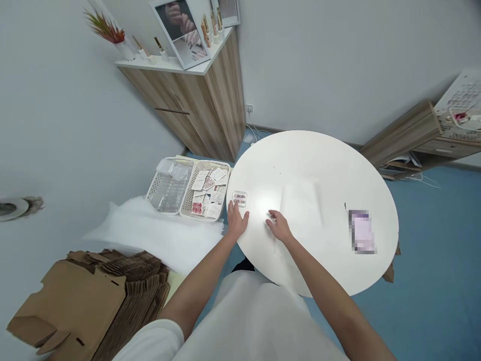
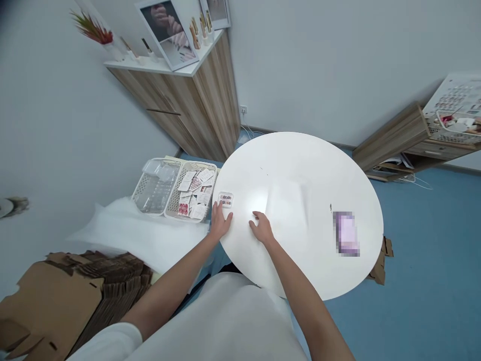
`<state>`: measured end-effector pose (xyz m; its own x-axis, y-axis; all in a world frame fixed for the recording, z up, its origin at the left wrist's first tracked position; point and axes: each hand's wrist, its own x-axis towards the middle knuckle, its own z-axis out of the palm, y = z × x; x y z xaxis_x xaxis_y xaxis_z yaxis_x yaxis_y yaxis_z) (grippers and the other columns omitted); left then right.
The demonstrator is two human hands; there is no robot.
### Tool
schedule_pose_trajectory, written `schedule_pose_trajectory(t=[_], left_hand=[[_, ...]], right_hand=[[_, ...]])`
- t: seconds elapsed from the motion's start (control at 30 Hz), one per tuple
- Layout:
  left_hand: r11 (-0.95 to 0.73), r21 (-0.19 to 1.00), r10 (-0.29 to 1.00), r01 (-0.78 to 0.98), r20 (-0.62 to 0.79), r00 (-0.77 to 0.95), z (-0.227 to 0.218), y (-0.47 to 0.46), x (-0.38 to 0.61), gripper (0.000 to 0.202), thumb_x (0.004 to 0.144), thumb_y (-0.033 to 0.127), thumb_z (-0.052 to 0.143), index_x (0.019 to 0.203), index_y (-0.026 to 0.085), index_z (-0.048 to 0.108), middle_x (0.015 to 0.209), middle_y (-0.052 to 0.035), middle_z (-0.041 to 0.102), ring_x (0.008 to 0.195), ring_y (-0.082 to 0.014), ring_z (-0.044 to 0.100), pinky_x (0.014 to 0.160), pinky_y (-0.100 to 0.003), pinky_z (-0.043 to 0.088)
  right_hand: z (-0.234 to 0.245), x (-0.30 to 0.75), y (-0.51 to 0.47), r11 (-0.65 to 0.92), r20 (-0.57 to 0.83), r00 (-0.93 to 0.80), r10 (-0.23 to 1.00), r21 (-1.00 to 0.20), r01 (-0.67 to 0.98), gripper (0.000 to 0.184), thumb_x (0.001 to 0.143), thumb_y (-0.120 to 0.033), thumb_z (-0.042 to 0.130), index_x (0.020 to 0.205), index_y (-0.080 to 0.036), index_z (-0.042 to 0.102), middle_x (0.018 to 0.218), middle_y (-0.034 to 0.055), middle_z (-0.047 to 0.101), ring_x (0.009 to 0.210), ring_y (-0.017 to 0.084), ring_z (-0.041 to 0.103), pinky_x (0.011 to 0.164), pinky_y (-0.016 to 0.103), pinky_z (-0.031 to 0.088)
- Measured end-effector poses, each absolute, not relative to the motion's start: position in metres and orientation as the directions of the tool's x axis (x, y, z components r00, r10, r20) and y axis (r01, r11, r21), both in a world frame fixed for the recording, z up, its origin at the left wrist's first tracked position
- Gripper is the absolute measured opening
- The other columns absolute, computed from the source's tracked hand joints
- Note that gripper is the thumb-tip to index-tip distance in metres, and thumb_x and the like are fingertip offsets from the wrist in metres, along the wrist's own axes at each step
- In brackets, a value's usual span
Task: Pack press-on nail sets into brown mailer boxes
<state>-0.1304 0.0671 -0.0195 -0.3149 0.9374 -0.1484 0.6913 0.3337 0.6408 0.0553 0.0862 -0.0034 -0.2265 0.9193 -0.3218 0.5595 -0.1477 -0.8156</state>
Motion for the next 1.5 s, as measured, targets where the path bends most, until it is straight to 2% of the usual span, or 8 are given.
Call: schedule_pose_trajectory(t=[0.1,0.23,0.4,0.57,0.77,0.97,1.23,1.5], left_hand=[[0.393,0.696,0.917,0.601,-0.246,-0.315,-0.026,0.082,-0.152,0.068,0.073,0.025,0.051,0.132,0.015,0.018,0.141,-0.0124,0.013,0.13,-0.0236,0.009,0.105,-0.038,0.014],[0.477,0.729,0.875,0.491,-0.342,-0.343,-0.035,0.087,-0.164,0.074,0.067,0.017,0.054,0.131,0.013,0.018,0.138,-0.0127,0.024,0.128,-0.0232,0.019,0.105,-0.035,0.018],[0.453,0.768,0.888,0.453,-0.346,-0.303,-0.039,0.084,-0.17,0.068,0.066,0.015,0.054,0.129,0.015,0.027,0.133,-0.011,0.034,0.125,-0.0234,0.026,0.103,-0.035,0.023],[0.377,0.84,0.924,0.391,-0.312,-0.22,-0.039,0.076,-0.159,0.063,0.071,0.015,0.05,0.129,0.018,0.026,0.131,-0.0091,0.038,0.12,-0.0196,0.036,0.099,-0.034,0.03],[0.249,0.88,0.966,0.405,-0.257,-0.037,-0.029,0.062,-0.112,0.059,0.072,0.013,0.048,0.127,0.02,0.029,0.128,-0.0073,0.043,0.117,-0.0196,0.041,0.097,-0.036,0.035],[0.105,0.901,0.958,0.421,-0.205,0.198,-0.024,0.042,-0.061,0.057,0.071,0.013,0.047,0.126,0.018,0.034,0.124,-0.0063,0.047,0.114,-0.0179,0.044,0.096,-0.033,0.037],[0.019,0.836,0.923,0.549,-0.226,0.312,-0.016,0.021,0.004,0.052,0.07,0.015,0.048,0.122,0.016,0.043,0.129,-0.0067,0.042,0.118,-0.0198,0.04,0.1,-0.034,0.033],[0.0,0.714,0.939,0.7,-0.24,0.246,-0.023,0.008,0.037,0.048,0.072,0.016,0.047,0.12,0.014,0.043,0.129,-0.0094,0.041,0.121,-0.021,0.035,0.1,-0.037,0.031]], right_hand=[[-0.003,0.013,0.102,-0.342,-0.46,-0.265,0.847,-0.854,0.392,0.052,0.068,-0.018,0.046,0.12,-0.023,0.04,0.126,0.0048,0.043,0.114,0.019,0.042,0.092,0.034,0.037],[-0.005,-0.018,0.111,-0.476,-0.529,-0.326,0.783,-0.848,0.232,0.067,0.062,-0.009,0.044,0.126,-0.025,0.034,0.135,0.0025,0.033,0.124,0.018,0.03,0.096,0.035,0.033],[-0.006,-0.031,0.109,-0.529,-0.539,-0.36,0.761,-0.838,0.134,0.075,0.058,-0.006,0.045,0.129,-0.023,0.03,0.137,0.0038,0.029,0.125,0.019,0.029,0.097,0.034,0.032],[-0.007,-0.018,0.095,-0.498,-0.508,-0.237,0.828,-0.861,0.102,0.064,0.061,-0.008,0.047,0.123,-0.023,0.038,0.132,0.0051,0.037,0.121,0.019,0.036,0.096,0.036,0.035],[-0.018,0.036,0.062,-0.349,-0.366,-0.06,0.929,-0.918,0.189,0.053,0.066,-0.011,0.045,0.117,-0.025,0.043,0.126,0.0041,0.045,0.113,0.017,0.046,0.095,0.039,0.037],[-0.018,0.107,0.024,-0.263,-0.27,0.03,0.962,-0.897,0.355,0.047,0.068,-0.012,0.043,0.113,-0.023,0.046,0.121,0.0061,0.047,0.107,0.016,0.049,0.092,0.037,0.041],[-0.017,0.186,0.005,-0.16,-0.223,-0.048,0.974,-0.818,0.553,0.044,0.07,-0.013,0.039,0.112,-0.023,0.049,0.112,0.0056,0.049,0.096,0.016,0.053,0.088,0.036,0.042],[-0.027,0.212,0.009,-0.029,-0.218,-0.203,0.955,-0.746,0.665,0.045,0.07,-0.014,0.04,0.114,-0.019,0.048,0.113,0.0077,0.046,0.104,0.019,0.048,0.09,0.035,0.039]])
